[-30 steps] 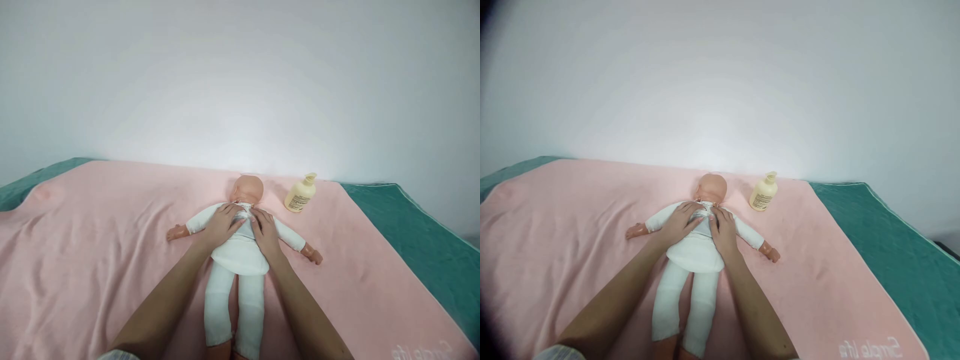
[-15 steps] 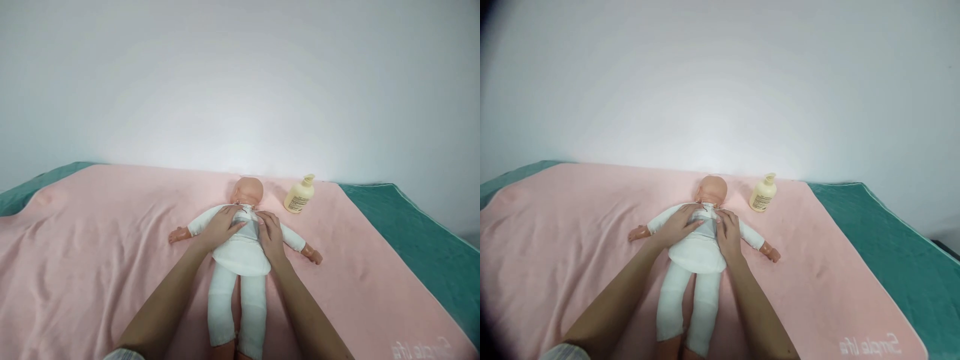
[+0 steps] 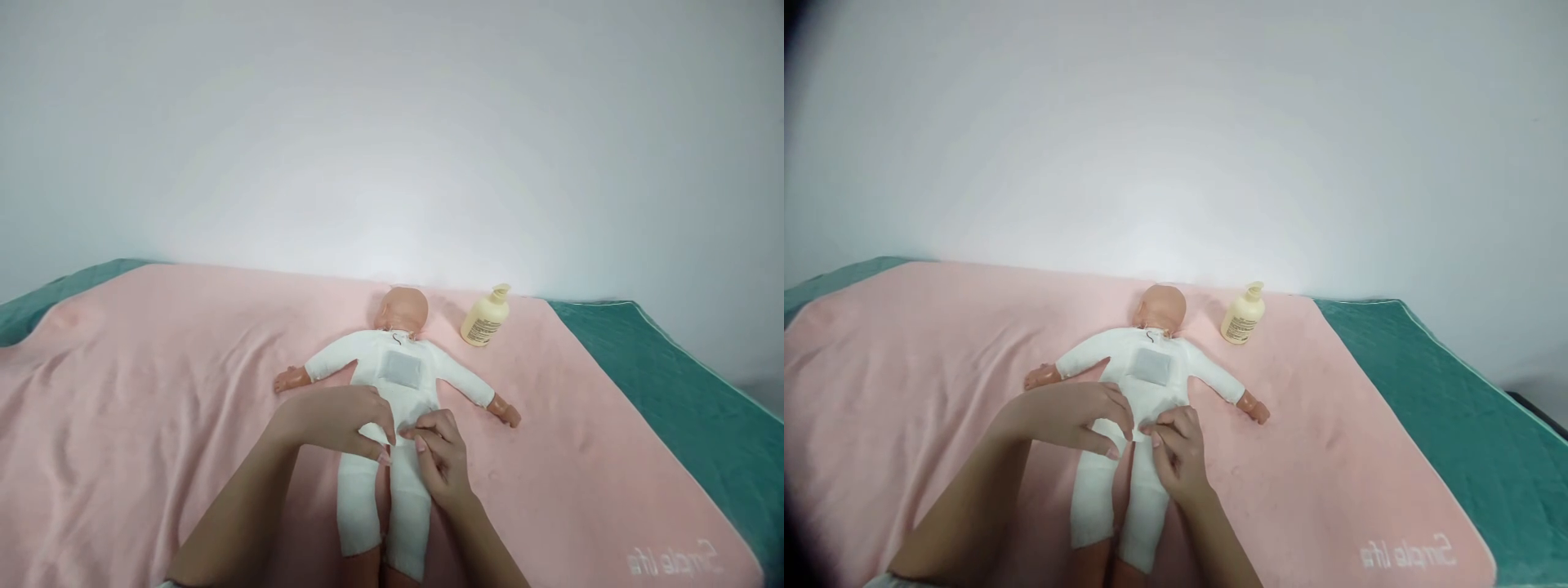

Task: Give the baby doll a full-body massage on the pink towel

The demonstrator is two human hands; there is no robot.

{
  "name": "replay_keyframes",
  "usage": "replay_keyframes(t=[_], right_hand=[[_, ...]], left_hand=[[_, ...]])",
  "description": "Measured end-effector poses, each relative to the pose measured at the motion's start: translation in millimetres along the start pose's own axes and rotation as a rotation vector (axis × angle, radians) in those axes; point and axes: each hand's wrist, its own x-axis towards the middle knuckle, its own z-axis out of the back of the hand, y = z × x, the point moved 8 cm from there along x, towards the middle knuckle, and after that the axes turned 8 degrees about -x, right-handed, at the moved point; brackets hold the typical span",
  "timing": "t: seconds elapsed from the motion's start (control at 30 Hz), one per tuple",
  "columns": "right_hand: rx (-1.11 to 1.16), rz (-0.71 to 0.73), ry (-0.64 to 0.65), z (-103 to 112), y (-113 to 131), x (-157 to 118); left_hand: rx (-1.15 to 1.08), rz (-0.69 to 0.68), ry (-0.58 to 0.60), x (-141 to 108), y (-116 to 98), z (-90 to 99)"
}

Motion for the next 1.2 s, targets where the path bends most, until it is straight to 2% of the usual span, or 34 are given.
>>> replay_keyframes(t=[0.23,0.37,0.47,0.63,0.73,0.93,1.2], right_hand=[[-0.004,-0.048,0.102,-14.7,-6.5,6.1],[0.030,-0.089,0.122,-19.1,-10.5,7.5],[0.049,-0.095,0.103,-16.9,-10.3,6.5],[0.051,-0.135,0.013,-8.8,-14.2,4.4],[0.038,-0.172,-0.001,-9.2,-18.8,5.4],[0.023,-0.211,0.084,-18.7,-23.9,8.9],[-0.028,-0.179,0.033,-13.2,-21.8,5.3]], left_hand=[[0.131,0.102,0.090,12.1,21.1,-9.9],[0.145,0.142,0.085,15.4,26.9,-9.5],[0.125,0.137,0.049,14.2,27.3,-4.9],[0.119,0.043,-0.019,11.7,23.6,6.0],[0.125,0.062,-0.010,13.6,31.1,7.0],[0.065,0.142,0.052,19.8,46.6,2.7],[0.042,0.167,0.007,21.3,45.5,9.9]])
